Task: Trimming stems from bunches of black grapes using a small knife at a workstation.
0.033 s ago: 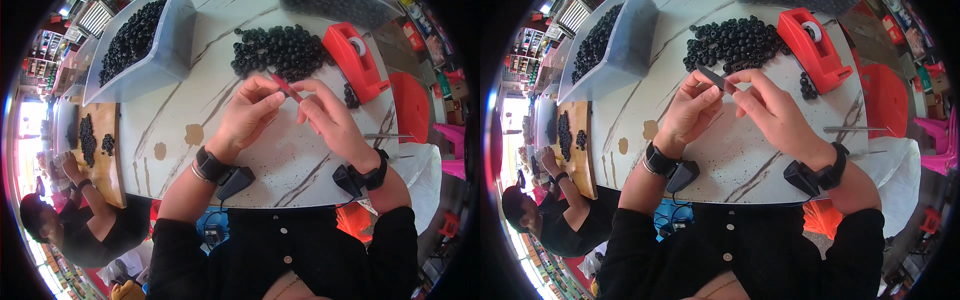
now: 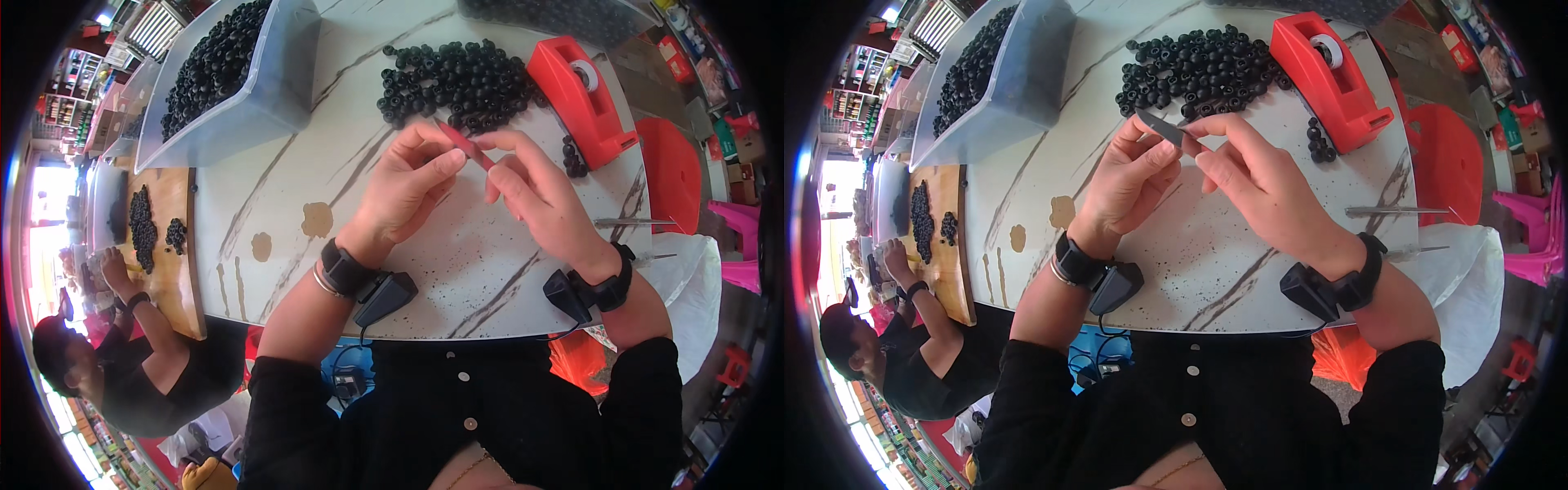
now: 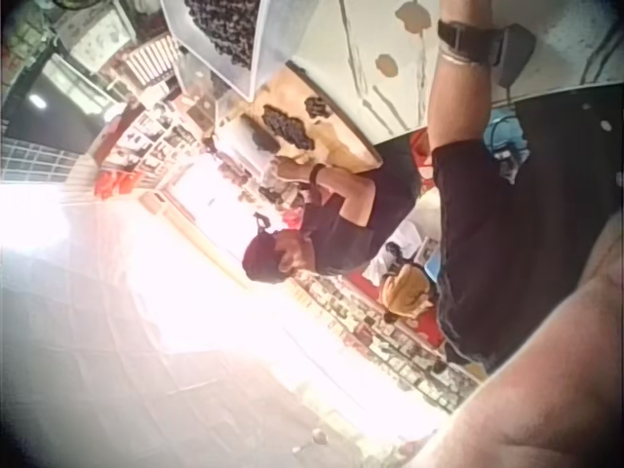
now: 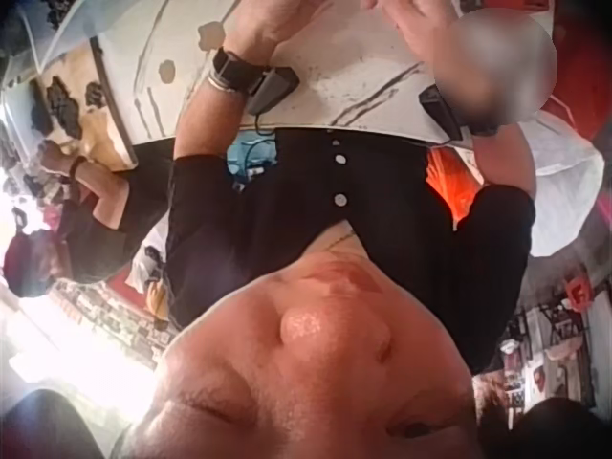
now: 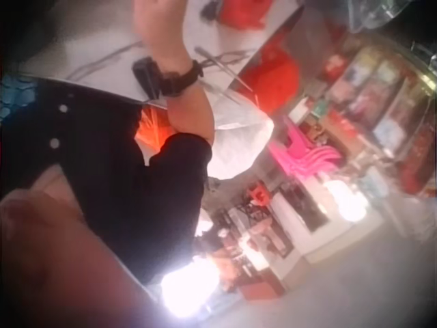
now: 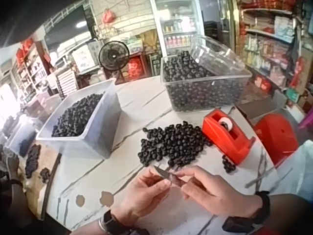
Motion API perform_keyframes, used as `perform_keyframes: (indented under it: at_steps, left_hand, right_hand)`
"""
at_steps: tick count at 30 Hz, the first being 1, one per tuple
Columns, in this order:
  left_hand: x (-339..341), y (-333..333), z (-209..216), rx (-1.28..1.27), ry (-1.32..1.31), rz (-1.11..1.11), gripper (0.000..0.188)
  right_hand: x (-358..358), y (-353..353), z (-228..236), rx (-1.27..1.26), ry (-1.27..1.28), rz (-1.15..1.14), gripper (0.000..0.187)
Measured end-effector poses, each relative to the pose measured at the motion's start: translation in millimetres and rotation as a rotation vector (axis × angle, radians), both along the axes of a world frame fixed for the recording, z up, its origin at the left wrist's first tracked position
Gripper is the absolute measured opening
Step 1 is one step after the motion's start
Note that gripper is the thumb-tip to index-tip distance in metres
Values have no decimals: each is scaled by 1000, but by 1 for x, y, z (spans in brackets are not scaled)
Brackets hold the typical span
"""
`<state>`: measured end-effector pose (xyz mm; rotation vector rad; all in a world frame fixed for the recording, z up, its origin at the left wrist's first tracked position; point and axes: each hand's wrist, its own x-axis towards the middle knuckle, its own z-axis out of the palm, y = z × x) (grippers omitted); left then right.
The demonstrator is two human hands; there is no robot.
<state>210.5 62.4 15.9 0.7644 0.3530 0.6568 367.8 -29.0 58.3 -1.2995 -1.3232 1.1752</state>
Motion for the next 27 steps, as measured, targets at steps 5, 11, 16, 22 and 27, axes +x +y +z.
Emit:
perform_keyframes:
  at_steps: [5,11,16,22,27]
  left_hand:
    - [1,-3,1,1,-33,9,13]
    - [0,-3,-3,12,-78,-16,12]
    - [1,-5,2,18,-52,11,12]
    - [-2,-1,-2,37,-32,-24,10]
    - [-2,-2,1,0,-82,-28,11]
  right_hand:
    - [-4,-2,-1,47,-96,7,29]
    - [-5,-2,-7,167,-61,-53,27]
    - [-2,-3,-4,118,-114,1,26]
    - [0,-2,-11,165,-69,5,23]
    - [-2,-1,0,-96,261,18,25]
